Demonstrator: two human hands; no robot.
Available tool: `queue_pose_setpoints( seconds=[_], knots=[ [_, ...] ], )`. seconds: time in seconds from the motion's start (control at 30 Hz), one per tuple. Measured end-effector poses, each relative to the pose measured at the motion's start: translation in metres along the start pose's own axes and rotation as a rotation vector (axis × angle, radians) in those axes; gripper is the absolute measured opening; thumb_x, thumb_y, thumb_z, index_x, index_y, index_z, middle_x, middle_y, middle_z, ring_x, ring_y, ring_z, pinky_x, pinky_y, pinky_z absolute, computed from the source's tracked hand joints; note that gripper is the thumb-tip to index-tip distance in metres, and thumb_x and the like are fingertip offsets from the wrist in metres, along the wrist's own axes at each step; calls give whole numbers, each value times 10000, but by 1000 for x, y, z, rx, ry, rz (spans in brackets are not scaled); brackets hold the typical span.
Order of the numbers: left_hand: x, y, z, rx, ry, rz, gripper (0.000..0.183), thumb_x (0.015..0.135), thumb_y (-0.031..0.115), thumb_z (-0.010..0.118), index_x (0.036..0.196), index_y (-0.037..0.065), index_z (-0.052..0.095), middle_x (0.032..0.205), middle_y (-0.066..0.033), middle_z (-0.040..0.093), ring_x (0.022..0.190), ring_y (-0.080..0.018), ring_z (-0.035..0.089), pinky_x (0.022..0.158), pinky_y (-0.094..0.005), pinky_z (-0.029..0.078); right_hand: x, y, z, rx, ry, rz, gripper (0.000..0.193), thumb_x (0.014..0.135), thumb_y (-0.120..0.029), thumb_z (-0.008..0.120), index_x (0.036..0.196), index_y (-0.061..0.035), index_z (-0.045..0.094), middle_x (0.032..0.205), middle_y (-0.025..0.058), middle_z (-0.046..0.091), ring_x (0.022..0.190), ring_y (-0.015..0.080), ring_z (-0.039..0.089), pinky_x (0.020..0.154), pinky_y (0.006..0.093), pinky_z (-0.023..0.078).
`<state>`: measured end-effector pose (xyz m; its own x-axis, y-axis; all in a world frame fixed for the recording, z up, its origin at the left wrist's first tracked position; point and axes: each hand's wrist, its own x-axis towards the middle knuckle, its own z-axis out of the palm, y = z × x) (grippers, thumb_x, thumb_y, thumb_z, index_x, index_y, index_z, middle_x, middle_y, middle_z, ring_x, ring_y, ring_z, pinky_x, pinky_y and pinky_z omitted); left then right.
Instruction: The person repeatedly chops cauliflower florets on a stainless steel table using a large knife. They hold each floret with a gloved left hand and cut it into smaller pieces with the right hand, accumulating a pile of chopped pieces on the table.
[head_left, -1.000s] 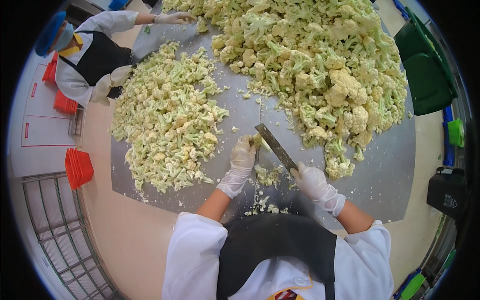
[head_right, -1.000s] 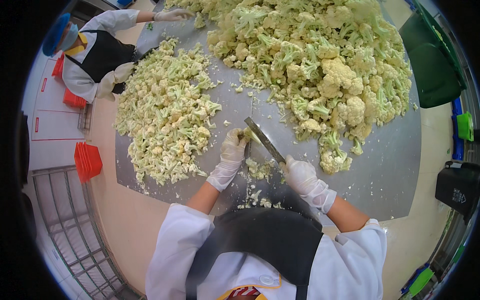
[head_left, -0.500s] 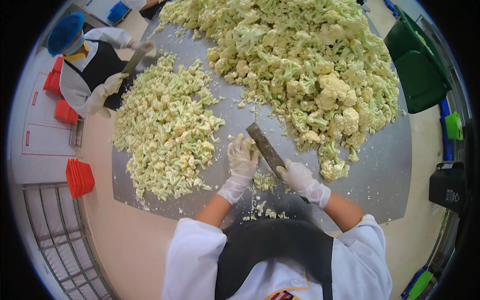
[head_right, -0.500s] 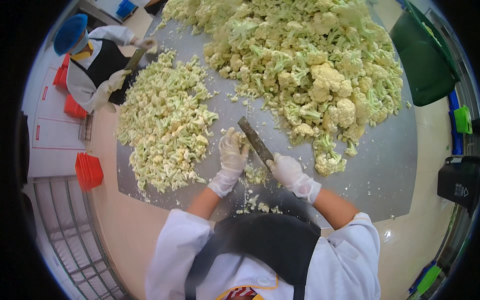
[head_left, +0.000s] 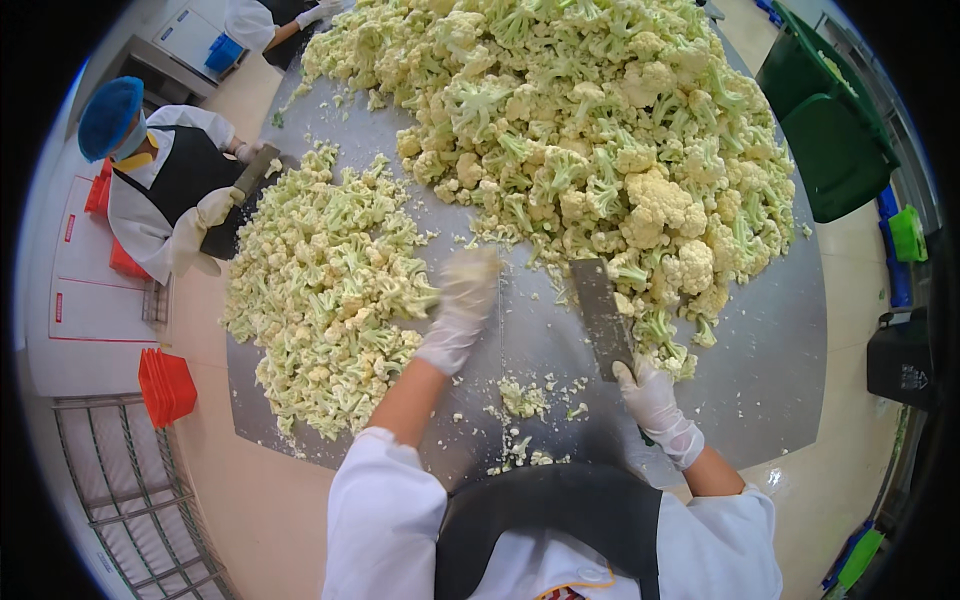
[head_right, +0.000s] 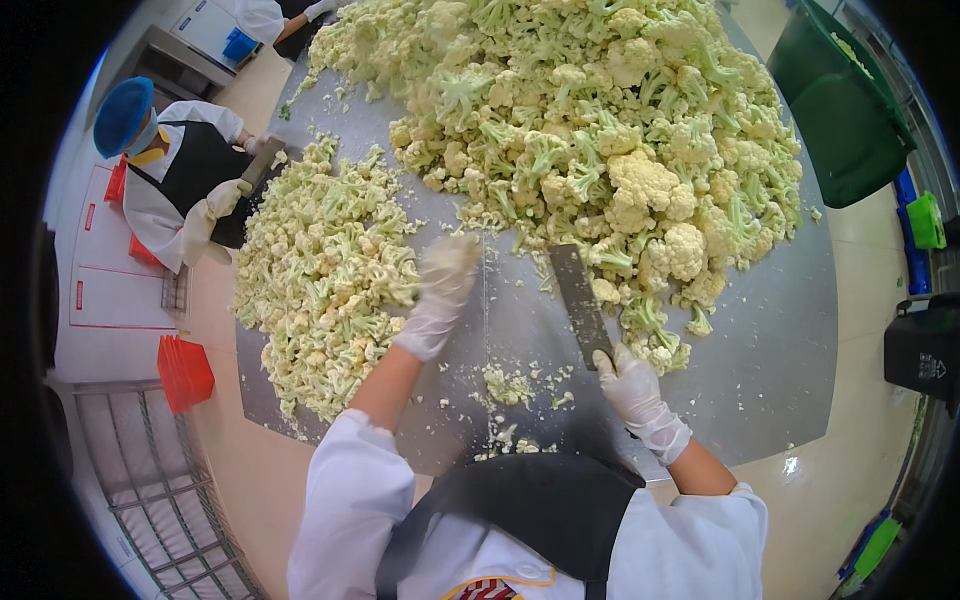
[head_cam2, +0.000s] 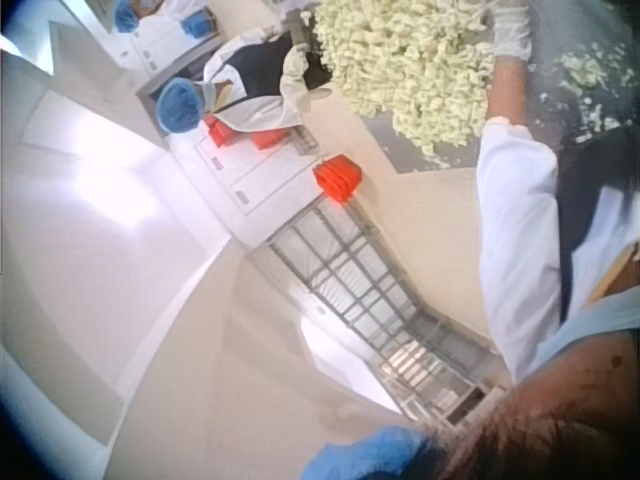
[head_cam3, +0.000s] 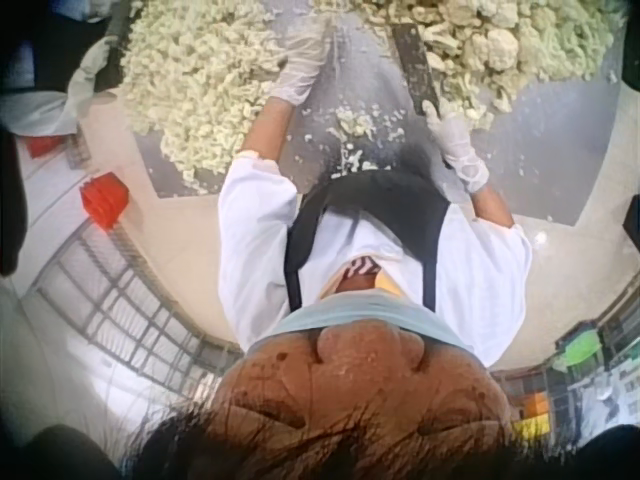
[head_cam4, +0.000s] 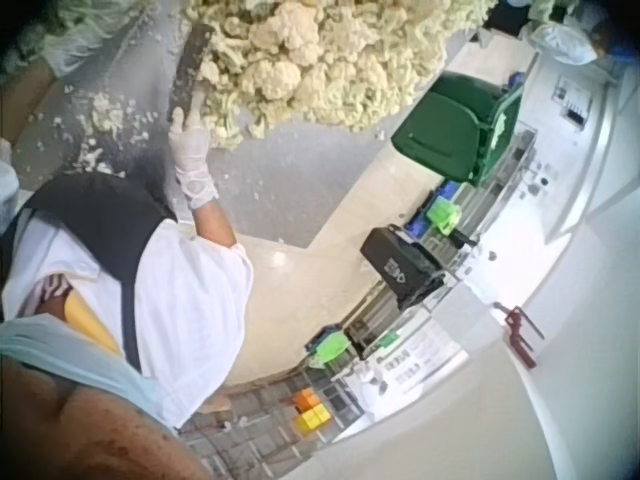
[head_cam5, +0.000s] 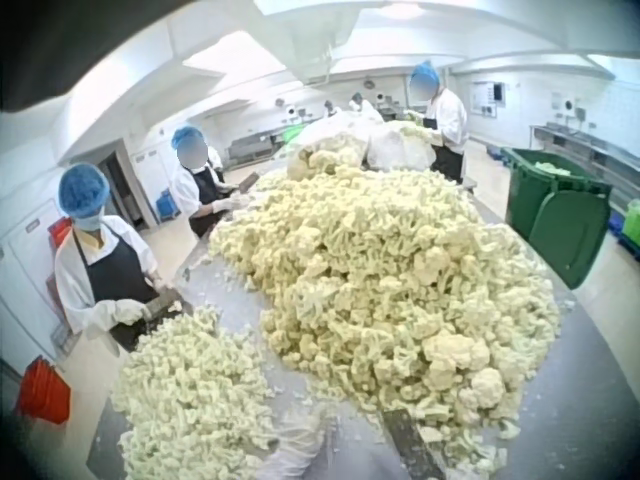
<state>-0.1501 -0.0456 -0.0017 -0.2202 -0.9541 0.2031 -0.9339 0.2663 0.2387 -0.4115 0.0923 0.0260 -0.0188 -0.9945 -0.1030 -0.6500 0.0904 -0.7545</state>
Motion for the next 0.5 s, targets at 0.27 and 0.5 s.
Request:
queue_pose_setpoints(
  seconds=[0.27,0.5],
  knots=[
    [69,42,63,-61,5,-137,220,656,245,628,720,41,580,762,-157,559,719,-313,533,629,-406,412,5,-2,-1,-134,-56,-17,276,783,-271,550,667,-34,472,518,200,491,511,377,505,452,435,387],
    [55,42,-6,-513,145,-419,258,756,251,577,686,3,594,674,-130,579,643,-244,544,564,-328,412,-13,9,-6,-25,-64,63,243,784,-251,544,713,-25,494,552,210,508,541,385,516,480,440,400]
  ],
)
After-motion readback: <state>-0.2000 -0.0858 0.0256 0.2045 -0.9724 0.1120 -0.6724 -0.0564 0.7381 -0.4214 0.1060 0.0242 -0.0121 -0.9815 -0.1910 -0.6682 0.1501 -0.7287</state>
